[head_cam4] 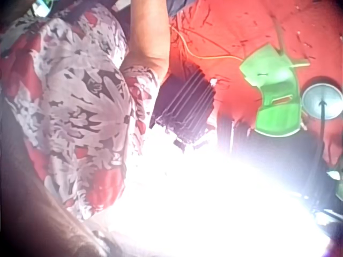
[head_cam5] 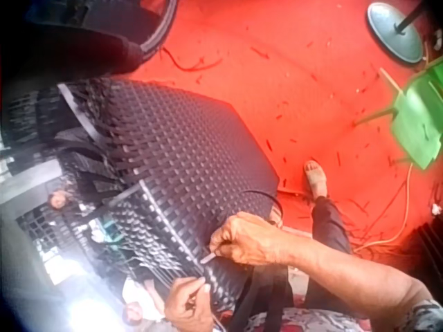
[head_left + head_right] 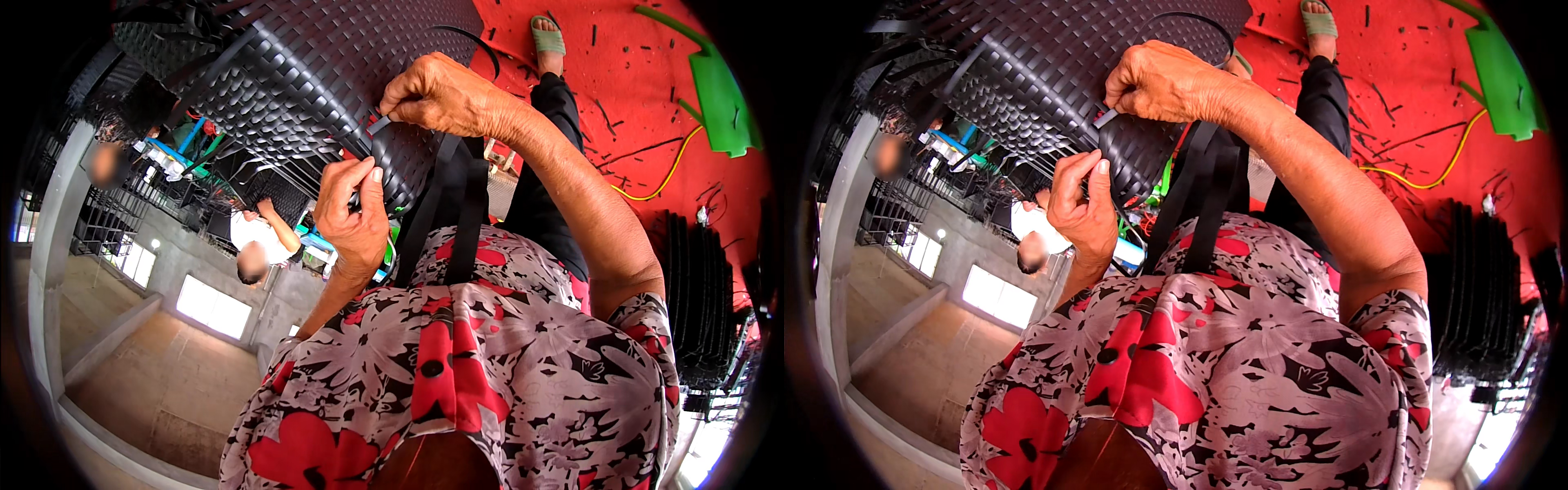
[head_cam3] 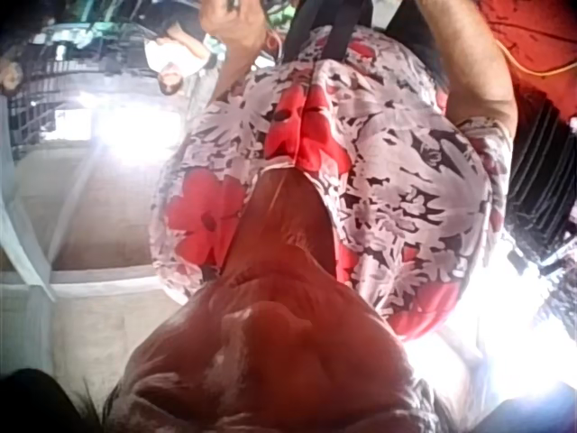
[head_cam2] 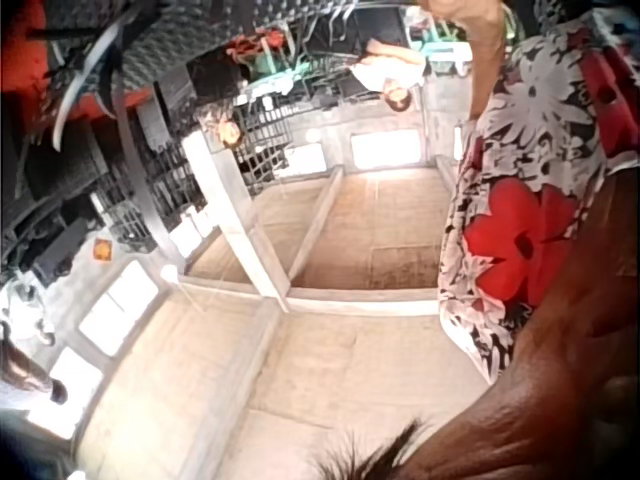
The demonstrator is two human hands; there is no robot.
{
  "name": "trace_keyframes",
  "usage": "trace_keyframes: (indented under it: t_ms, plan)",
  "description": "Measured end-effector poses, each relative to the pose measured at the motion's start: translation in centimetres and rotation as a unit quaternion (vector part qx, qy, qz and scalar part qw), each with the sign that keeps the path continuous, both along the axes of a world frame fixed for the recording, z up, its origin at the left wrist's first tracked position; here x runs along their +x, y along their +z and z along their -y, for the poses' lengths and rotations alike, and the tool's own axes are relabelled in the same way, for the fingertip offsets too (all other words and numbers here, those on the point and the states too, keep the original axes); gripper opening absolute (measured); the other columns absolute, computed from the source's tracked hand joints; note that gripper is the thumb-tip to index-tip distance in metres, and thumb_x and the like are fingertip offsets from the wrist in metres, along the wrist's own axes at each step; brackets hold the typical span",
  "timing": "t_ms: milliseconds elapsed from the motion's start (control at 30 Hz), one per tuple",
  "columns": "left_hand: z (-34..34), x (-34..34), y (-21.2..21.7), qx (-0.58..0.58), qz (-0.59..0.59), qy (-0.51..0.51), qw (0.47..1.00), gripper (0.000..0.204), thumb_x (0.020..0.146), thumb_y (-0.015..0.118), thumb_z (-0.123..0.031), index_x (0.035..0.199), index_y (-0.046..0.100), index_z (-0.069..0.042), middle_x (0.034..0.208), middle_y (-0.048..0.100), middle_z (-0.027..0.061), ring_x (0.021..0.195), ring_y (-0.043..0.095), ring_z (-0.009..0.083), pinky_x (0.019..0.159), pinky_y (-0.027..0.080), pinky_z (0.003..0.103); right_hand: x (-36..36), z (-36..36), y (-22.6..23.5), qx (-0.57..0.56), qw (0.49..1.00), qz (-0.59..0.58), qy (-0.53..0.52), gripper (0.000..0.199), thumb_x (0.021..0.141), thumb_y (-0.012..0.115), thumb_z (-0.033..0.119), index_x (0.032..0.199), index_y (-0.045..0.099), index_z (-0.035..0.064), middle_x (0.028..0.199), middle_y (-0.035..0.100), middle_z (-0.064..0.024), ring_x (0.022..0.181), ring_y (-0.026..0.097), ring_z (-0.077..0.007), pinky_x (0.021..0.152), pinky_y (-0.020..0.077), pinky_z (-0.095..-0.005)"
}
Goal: The person weaves black synthetic strips through a structural frame to create a furniture panel by hand, threading and pulling individual strips through the existing weave.
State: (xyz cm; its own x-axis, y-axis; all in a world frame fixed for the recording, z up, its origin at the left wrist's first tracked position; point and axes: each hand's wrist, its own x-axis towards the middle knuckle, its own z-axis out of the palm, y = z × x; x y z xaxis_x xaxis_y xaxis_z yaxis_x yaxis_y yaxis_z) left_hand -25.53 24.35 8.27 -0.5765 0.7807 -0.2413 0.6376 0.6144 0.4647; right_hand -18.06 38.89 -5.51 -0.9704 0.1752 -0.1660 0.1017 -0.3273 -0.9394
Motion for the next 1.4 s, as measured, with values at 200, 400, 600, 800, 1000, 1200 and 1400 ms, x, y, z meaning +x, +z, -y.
trace_keyframes:
  t_ms: [200,400,600,800,1000,1200,1400]
  plan:
    - [-0.2,0.3,-0.1,0.011,-0.016,0.025,0.999,0.013,0.078,0.068,0.003,0.09,0.064,0.001,0.08,0.061,0.0114,0.07,0.059,0.0223,0.062,0.047,0.029,-0.6,0.0,1.2,0.073,0.997,0.01,0.0,0.014,0.073,0.059,0.011,0.081,0.067,0.0017,0.072,0.065,-0.0151,0.073,0.064,-0.0314,0.067,0.0499,-0.0391]
    - [0.3,0.2,-0.3,0.006,-0.007,0.047,0.999,0.012,0.078,0.068,0.002,0.089,0.064,0.001,0.081,0.062,0.0112,0.07,0.059,0.022,0.063,0.047,0.029,-0.5,0.5,1.0,0.06,0.998,-0.013,-0.022,0.011,0.078,0.06,0.013,0.084,0.066,0.0066,0.071,0.063,-0.0121,0.07,0.063,-0.0295,0.065,0.0484,-0.0384]
    - [1.1,0.3,-0.3,0.021,0.049,0.142,0.988,0.012,0.081,0.068,-0.002,0.092,0.061,-0.001,0.081,0.061,0.0082,0.068,0.057,0.0151,0.061,0.045,0.026,-1.1,0.3,1.5,0.031,0.998,-0.055,0.009,0.01,0.085,0.06,0.016,0.086,0.064,0.0059,0.061,0.057,-0.0062,0.057,0.059,-0.0173,0.057,0.0456,-0.0311]
    - [-0.8,-0.2,0.1,-0.012,0.033,0.147,0.989,0.006,0.086,0.063,-0.003,0.089,0.059,0.001,0.078,0.058,0.0033,0.067,0.052,0.0075,0.06,0.041,0.019,-0.5,0.6,3.2,0.107,0.994,0.006,-0.004,0.011,0.082,0.06,0.016,0.084,0.064,0.0055,0.066,0.06,-0.0094,0.063,0.061,-0.0233,0.06,0.0469,-0.0356]
    - [-1.0,-2.0,3.4,0.089,-0.024,-0.043,0.995,0.007,0.082,0.06,0.007,0.087,0.056,0.004,0.082,0.059,0.0129,0.071,0.055,0.0235,0.064,0.045,0.029,1.5,-0.2,9.8,0.405,0.903,-0.008,-0.142,0.016,0.071,0.06,0.015,0.084,0.065,0.0073,0.081,0.06,-0.0083,0.074,0.063,-0.026,0.067,0.0517,-0.0375]
    - [-0.2,-1.7,7.7,0.153,0.07,-0.08,0.983,0.014,0.079,0.061,0.007,0.089,0.052,0.001,0.079,0.056,0.0134,0.068,0.052,0.0293,0.065,0.046,0.037,2.9,1.7,12.3,0.314,0.947,-0.026,-0.056,0.042,0.069,0.065,0.001,0.107,0.065,0.0194,0.098,0.054,-0.0058,0.078,0.06,-0.0213,0.06,0.0502,-0.032]
    - [0.8,-2.8,10.4,0.327,0.162,0.025,0.93,0.008,0.088,0.056,-0.001,0.087,0.052,0.005,0.078,0.057,0.0134,0.069,0.053,0.0232,0.068,0.046,0.038,1.7,1.7,16.7,0.217,0.963,-0.141,-0.075,0.018,0.072,0.072,0.009,0.085,0.059,0.0097,0.095,0.058,-0.0045,0.085,0.059,-0.0269,0.077,0.0463,-0.0412]
